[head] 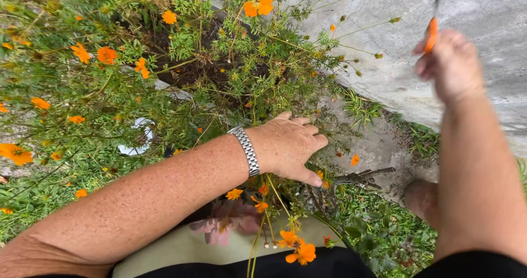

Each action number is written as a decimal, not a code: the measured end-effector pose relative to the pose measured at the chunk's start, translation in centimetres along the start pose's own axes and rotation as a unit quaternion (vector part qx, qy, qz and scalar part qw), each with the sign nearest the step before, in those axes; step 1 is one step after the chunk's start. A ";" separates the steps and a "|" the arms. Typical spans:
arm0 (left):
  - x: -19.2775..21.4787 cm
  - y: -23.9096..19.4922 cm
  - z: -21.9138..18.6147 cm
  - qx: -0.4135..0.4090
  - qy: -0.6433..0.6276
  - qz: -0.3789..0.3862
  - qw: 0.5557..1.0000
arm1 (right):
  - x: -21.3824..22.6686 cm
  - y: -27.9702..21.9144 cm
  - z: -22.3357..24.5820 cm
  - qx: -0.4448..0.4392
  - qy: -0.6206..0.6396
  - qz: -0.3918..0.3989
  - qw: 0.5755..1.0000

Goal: Harvesting seeds from dried flowers using scissors and collecting them in a small container.

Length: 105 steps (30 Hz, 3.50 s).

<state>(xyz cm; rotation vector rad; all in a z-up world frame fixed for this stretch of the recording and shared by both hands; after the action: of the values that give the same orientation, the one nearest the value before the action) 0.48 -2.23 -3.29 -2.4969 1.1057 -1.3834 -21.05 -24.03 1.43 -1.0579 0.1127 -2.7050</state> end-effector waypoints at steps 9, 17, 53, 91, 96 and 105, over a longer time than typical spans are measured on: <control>-0.6 -1.1 0.9 0.008 -0.010 -0.021 1.000 | -2.7 11.9 -14.9 -0.117 -0.239 0.067 0.962; -0.7 -1.1 1.3 0.005 -0.018 -0.057 0.998 | -14.4 15.5 -18.4 -0.049 -0.208 0.203 0.956; -0.3 -0.5 0.8 0.036 -0.033 -0.080 0.996 | -17.1 22.3 -14.8 0.062 -0.234 0.338 0.909; 0.5 -1.1 1.0 0.031 -0.065 -0.048 0.996 | -9.1 21.4 7.0 0.017 -0.334 0.281 0.900; 0.7 -1.3 1.1 0.032 -0.061 -0.043 0.997 | -10.7 22.8 5.6 0.010 -0.347 0.318 0.882; 0.6 -1.1 1.3 0.031 -0.061 -0.058 0.996 | -10.7 24.0 4.0 0.057 -0.354 0.287 0.888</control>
<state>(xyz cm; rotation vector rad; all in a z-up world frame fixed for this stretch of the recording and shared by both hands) 2.26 -2.10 -3.19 -2.5980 0.8933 -1.2509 -6.20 -44.65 -6.46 -1.5929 0.1118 -1.6700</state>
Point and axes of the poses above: each hand's wrist, its own y-axis towards the middle knuckle, its own x-axis out of the back of the hand, z = x × y, the point moved 4 cm from there along y, towards the middle knuckle, and after that the axes turned 8 degrees about x, right-handed, at the moved point
